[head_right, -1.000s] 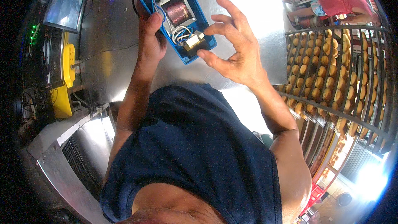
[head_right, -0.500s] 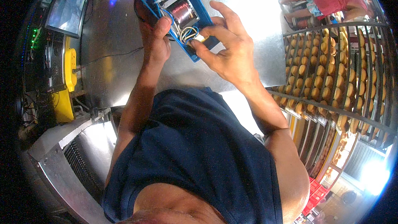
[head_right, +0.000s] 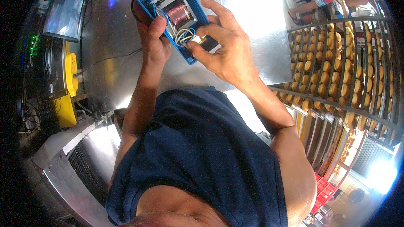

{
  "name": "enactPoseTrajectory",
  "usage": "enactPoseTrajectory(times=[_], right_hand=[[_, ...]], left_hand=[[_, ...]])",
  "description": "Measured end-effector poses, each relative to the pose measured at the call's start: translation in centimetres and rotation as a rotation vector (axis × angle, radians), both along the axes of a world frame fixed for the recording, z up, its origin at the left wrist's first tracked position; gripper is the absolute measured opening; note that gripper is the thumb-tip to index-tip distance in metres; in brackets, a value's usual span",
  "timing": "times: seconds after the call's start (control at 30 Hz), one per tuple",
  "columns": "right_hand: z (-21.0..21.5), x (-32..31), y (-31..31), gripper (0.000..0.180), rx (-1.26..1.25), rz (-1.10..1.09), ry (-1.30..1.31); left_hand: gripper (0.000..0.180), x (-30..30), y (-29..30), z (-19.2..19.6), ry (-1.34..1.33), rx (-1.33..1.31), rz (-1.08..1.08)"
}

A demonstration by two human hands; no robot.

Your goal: The person opens a blue handheld electronic device, removes and replaces a battery, and plugs the device into a wall outlet to test it. They then unplug it, close the casing, and place the device on a metal table.

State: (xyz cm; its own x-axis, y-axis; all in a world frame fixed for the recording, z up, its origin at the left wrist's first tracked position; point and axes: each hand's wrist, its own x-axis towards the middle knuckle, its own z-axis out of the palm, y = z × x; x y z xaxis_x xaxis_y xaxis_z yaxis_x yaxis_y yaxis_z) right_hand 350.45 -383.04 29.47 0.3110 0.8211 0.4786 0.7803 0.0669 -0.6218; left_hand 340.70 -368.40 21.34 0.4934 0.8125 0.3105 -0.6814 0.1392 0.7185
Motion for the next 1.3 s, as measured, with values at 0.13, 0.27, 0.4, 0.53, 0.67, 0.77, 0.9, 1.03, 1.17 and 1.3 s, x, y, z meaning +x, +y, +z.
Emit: enactPoseTrajectory(times=[0.13, 0.27, 0.4, 0.53, 0.67, 0.77, 0.9, 1.03, 1.17, 1.3], right_hand=[[0.2, 0.0, 0.1, 0.022, -0.032, -0.06, -0.026], [-0.1, 0.0, 0.4, 0.023, -0.04, -0.061, -0.014], [0.3, 0.5, 0.6, 0.029, -0.042, -0.021, -0.086], [-0.3, 2.2, -0.3, 0.033, 0.113, -0.015, 0.165], [-2.0, 1.5, -2.1, 0.017, 0.091, -0.119, 0.806], [-4.6, 0.9, -2.9, 0.018, -0.008, -0.073, 0.787], [-4.8, -0.1, -2.3, 0.022, -0.136, -0.122, 0.682], [-4.6, -0.8, -2.0, 0.019, -0.07, -0.008, 0.844], [-3.7, -1.3, -1.5, 0.014, -0.054, 0.048, 0.968], [-3.9, -1.1, -1.6, 0.012, -0.092, 0.044, 0.909]], left_hand=[[0.118, 0.0, -0.2, -0.3, 0.031, -0.013, 0.009], [0.115, 0.2, 0.0, -0.2, -0.003, -0.076, 0.005], [0.104, 0.2, 0.2, -0.7, -0.036, -0.106, -0.045], [0.072, 0.6, 0.5, -1.7, -0.15, -0.134, -0.046], [0.06, 1.0, 0.0, -0.8, -0.2, -0.298, -0.04], [0.056, 0.8, -0.5, 0.2, -0.179, -0.382, -0.063], [0.057, 1.1, -0.3, -0.2, -0.179, -0.398, -0.063], [0.062, 0.6, -0.6, 0.2, -0.113, -0.349, -0.069], [0.062, 0.3, -0.6, -0.1, -0.136, -0.323, -0.074], [0.065, 0.0, -0.8, 0.5, -0.217, -0.302, -0.067]])
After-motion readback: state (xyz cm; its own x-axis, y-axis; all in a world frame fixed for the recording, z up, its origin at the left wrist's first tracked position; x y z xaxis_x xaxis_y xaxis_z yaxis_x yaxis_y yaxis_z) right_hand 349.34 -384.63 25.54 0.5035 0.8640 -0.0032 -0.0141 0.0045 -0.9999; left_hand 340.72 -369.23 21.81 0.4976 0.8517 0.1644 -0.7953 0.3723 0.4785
